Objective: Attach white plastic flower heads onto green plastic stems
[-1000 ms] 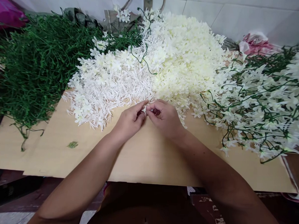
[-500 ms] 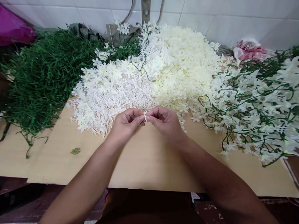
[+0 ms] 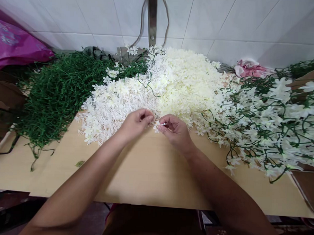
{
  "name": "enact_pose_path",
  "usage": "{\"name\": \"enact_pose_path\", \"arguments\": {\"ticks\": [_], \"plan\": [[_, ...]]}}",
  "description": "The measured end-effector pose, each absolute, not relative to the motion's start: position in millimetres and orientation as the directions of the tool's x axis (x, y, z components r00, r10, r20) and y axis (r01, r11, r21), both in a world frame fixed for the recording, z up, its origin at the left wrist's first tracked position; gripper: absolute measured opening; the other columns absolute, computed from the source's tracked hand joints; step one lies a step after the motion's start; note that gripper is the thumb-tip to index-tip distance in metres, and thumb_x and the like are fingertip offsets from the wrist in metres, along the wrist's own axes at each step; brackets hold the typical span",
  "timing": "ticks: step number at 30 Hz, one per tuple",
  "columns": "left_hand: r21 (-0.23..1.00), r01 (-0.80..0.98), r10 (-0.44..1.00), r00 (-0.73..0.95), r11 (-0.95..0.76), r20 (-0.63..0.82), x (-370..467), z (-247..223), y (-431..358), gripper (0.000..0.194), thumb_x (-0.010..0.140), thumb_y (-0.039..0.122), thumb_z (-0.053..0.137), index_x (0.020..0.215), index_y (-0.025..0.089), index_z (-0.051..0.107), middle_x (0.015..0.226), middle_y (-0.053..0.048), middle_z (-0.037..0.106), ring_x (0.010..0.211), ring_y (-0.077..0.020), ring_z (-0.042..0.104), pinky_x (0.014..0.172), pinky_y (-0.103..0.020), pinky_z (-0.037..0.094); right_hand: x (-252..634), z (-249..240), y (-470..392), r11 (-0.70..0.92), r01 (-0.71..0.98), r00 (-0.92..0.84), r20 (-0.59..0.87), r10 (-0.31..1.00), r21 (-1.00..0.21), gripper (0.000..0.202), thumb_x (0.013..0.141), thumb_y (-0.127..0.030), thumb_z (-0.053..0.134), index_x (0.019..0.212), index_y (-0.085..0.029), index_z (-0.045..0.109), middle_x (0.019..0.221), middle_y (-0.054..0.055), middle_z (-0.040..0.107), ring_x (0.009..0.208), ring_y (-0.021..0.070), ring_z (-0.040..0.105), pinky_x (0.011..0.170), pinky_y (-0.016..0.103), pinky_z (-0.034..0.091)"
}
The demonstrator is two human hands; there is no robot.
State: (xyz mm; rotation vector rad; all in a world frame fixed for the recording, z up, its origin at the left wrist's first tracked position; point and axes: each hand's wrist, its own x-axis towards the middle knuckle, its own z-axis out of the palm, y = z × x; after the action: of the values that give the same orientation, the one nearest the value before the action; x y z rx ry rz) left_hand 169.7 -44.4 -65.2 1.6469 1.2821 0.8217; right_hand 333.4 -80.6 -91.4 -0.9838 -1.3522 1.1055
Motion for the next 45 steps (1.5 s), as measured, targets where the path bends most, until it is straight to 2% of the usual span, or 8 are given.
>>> {"name": "enact_pose_path", "arguments": {"ticks": [3, 7, 24, 27, 31, 36, 40, 45], "plan": [[0.566, 0.706, 0.894, 0.227, -0.425, 0.387, 185, -68, -14, 0.023, 0.081, 0.018, 0.063, 0.102, 0.017, 0.070, 0.107, -0.011, 0.065, 0.101, -0.0264, 0.056, 0.087, -0.039, 0.041, 339, -89, -78, 0.209, -0.030, -0.025, 0.210, 0.977, -0.977, 0.020, 0.071, -0.032, 0.073, 0.072, -0.021, 0.057, 0.074, -0.001, 0.058, 0.069, 0.0122, 0.055, 0.068, 0.028, 0.050], [0.249, 0.851, 0.837, 0.325, -0.462, 0.441, 202, -69, 19, 0.018, 0.086, 0.016, 0.056, 0.087, 0.017, 0.075, 0.103, -0.016, 0.065, 0.103, -0.0322, 0.053, 0.085, -0.045, 0.037, 346, -90, -77, 0.227, -0.004, 0.038, 0.227, 0.973, -0.974, 0.027, 0.067, -0.038, 0.077, 0.067, -0.021, 0.057, 0.073, 0.000, 0.058, 0.069, 0.0131, 0.055, 0.066, 0.028, 0.050], [-0.001, 0.760, 0.702, 0.600, -0.650, 0.384, 190, -71, 39, 0.018, 0.084, 0.012, 0.059, 0.087, 0.017, 0.076, 0.104, -0.017, 0.064, 0.105, -0.0326, 0.051, 0.086, -0.046, 0.036, 350, -96, -75, 0.174, -0.092, 0.119, 0.163, 0.979, -0.980, 0.035, 0.059, -0.046, 0.083, 0.069, -0.021, 0.060, 0.079, 0.001, 0.061, 0.070, 0.0127, 0.057, 0.064, 0.027, 0.049], [0.059, 0.787, 0.742, 0.550, -0.614, 0.383, 191, -67, 38, 0.018, 0.084, 0.011, 0.057, 0.083, 0.015, 0.074, 0.102, -0.016, 0.064, 0.105, -0.0321, 0.051, 0.088, -0.046, 0.037, 351, -98, -74, 0.161, -0.110, 0.132, 0.146, 0.981, -0.981, 0.036, 0.058, -0.045, 0.084, 0.068, -0.021, 0.060, 0.078, 0.001, 0.062, 0.071, 0.0126, 0.057, 0.065, 0.027, 0.050], [0.384, 0.764, 0.814, 0.304, -0.519, 0.496, 184, -45, 45, 0.009, 0.086, 0.016, 0.059, 0.083, 0.015, 0.067, 0.098, -0.010, 0.064, 0.102, -0.0270, 0.055, 0.092, -0.044, 0.041, 352, -99, -74, 0.145, -0.149, 0.145, 0.123, 0.982, -0.978, 0.035, 0.057, -0.043, 0.085, 0.069, -0.020, 0.061, 0.078, 0.001, 0.063, 0.068, 0.0112, 0.056, 0.062, 0.026, 0.048], [0.817, 0.301, 0.845, -0.061, -0.492, 0.531, 159, -6, 53, 0.021, 0.092, 0.036, 0.060, 0.080, 0.018, 0.056, 0.075, -0.001, 0.058, 0.077, -0.0148, 0.057, 0.079, -0.032, 0.046, 354, -96, -75, 0.115, -0.206, 0.143, 0.087, 0.986, -0.972, 0.035, 0.056, -0.044, 0.086, 0.069, -0.020, 0.064, 0.075, 0.000, 0.063, 0.065, 0.0101, 0.054, 0.060, 0.025, 0.046], [0.938, 0.038, 0.932, -0.103, -0.344, 0.346, 145, -5, 17, 0.028, 0.084, 0.040, 0.071, 0.074, 0.019, 0.055, 0.070, 0.001, 0.060, 0.065, -0.0100, 0.052, 0.065, -0.025, 0.044, 354, -93, -76, 0.124, -0.254, 0.112, 0.098, 0.989, -0.959, 0.036, 0.054, -0.047, 0.089, 0.068, -0.021, 0.067, 0.074, -0.001, 0.064, 0.066, 0.0094, 0.054, 0.061, 0.024, 0.046], [0.997, -0.046, 0.993, 0.107, 0.061, -0.056, 153, -56, -54, 0.036, 0.064, 0.042, 0.084, 0.069, 0.016, 0.060, 0.062, 0.002, 0.060, 0.059, -0.0085, 0.049, 0.060, -0.022, 0.040, 350, -93, -81, 0.038, -0.308, 0.017, 0.035, 0.999, -0.951, 0.037, 0.054, -0.049, 0.090, 0.069, -0.022, 0.069, 0.070, -0.003, 0.064, 0.065, 0.0095, 0.055, 0.065, 0.025, 0.048]]}}
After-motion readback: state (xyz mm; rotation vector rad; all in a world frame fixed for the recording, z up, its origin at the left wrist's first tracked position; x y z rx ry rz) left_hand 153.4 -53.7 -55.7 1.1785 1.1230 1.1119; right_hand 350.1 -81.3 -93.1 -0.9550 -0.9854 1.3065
